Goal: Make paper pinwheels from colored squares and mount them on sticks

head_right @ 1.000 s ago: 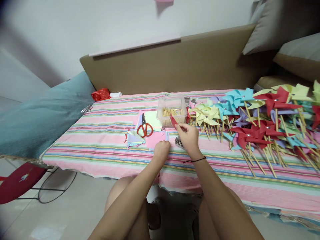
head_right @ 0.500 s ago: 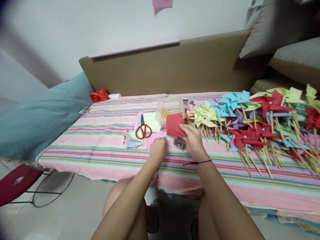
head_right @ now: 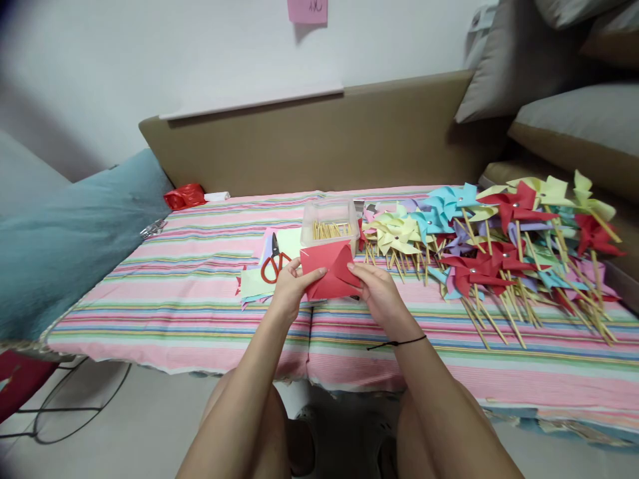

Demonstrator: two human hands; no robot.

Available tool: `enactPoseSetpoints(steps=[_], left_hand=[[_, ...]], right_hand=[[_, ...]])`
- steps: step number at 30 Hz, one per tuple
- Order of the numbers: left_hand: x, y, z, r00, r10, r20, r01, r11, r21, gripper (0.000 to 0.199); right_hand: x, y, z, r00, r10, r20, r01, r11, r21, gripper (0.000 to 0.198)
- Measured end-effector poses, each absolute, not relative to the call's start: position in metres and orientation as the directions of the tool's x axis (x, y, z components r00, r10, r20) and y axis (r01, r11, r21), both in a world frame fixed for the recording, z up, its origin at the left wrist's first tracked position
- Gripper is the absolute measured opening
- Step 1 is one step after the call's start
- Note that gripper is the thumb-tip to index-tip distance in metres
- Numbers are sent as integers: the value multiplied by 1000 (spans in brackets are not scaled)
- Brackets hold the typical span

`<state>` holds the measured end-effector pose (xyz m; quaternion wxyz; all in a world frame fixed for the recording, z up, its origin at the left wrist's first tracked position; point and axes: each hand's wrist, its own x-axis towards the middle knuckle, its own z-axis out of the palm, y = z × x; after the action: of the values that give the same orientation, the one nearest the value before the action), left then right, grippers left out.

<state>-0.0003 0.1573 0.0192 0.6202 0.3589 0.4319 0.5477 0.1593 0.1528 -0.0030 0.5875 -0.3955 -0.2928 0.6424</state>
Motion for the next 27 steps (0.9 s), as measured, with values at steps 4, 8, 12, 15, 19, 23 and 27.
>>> enactPoseSetpoints(steps=[4, 8, 12, 15, 19, 23, 27], left_hand=[[1, 155, 19, 9, 985, -175, -267, 171, 948, 52], [0, 155, 19, -13, 982, -191, -225, 183, 957, 48], [0, 157, 16, -19, 981, -191, -189, 184, 965, 54], [0, 159, 12, -40, 986, -164, -102, 160, 982, 60], [0, 161, 8, -65, 988, -141, -46, 138, 989, 60], [0, 160, 10, -65, 987, -145, -56, 142, 988, 59], [0, 161, 10, -54, 991, -121, -29, 120, 992, 56]], right_hand=[[161, 156, 1, 84, 987, -134, -475, -79, -876, 24], [160, 161, 0, 167, 981, -93, -406, -17, -914, 26], [159, 161, -1, 184, 980, -81, -373, -7, -928, 26], [158, 161, 1, 187, 978, -89, -369, -14, -929, 25], [157, 161, 5, 194, 977, -92, -372, -13, -928, 22], [157, 161, 5, 209, 974, -81, -384, 6, -923, 13], [158, 161, 3, 241, 967, -81, -400, 23, -916, 9]])
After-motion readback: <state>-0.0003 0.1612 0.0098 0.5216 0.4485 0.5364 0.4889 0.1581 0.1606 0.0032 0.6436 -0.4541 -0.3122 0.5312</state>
